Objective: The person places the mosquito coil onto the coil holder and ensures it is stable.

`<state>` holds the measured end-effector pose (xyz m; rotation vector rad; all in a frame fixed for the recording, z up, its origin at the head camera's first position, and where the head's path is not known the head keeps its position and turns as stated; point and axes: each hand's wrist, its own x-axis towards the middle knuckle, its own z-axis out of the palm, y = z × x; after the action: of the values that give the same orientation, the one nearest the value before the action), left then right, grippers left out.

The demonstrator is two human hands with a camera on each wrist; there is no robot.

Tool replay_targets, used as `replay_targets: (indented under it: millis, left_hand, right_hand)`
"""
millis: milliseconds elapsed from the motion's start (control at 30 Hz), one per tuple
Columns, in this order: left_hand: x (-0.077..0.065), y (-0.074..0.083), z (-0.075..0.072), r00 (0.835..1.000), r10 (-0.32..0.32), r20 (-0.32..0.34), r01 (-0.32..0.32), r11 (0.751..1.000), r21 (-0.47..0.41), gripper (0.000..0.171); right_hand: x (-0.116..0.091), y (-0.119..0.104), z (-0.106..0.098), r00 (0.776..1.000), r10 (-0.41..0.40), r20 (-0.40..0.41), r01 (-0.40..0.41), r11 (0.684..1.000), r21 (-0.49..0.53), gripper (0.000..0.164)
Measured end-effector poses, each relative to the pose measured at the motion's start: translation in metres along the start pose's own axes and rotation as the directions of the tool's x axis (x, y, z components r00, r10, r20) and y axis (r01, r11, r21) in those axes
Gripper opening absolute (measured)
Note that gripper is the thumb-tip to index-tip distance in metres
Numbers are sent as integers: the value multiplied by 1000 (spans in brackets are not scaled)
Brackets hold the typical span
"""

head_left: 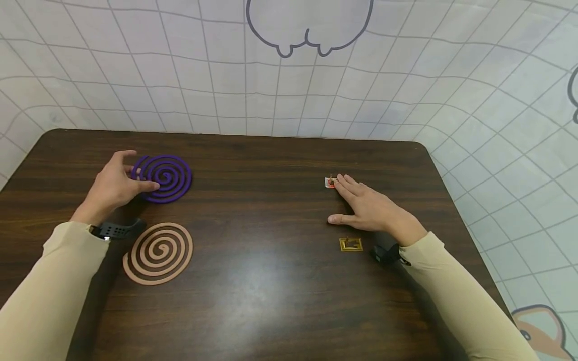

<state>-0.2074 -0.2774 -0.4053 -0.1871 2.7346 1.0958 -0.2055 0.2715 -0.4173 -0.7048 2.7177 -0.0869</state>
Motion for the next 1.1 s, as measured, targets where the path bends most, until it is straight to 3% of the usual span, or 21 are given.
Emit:
replay_targets:
  millis: [300, 567, 733, 933, 1033, 1100]
  left_hand:
    - [3, 2, -2, 998, -41, 44, 42, 999, -29, 99]
    - [9, -3, -4, 992, -85, 90, 97, 985, -140, 95]
    - [11, -8, -3, 988, -102, 113, 130, 952, -277, 93]
    - [10, -9, -7, 978, -133, 161, 182, 923, -340, 96]
    - [10, -9, -7, 976, -128, 177, 189, 900, -393, 89]
    - [9, -9, -6, 972, -127, 199, 206, 867, -454, 70]
  right_hand:
    - [-1, 0, 0, 1000, -12, -8, 12, 1000, 8, 103]
    - [0, 0, -1, 1000, -21, -15, 21, 1000, 12, 103]
    - [0, 1, 0, 1000, -17, -16, 17, 1000, 10, 103]
    - [1, 0, 0, 1000, -17, -18, 17, 1000, 7, 104]
    - [0, -1, 0, 1000, -14, -19, 15, 1000, 9, 104]
    - [0, -1, 0, 1000, -16, -20, 16, 1000, 7, 104]
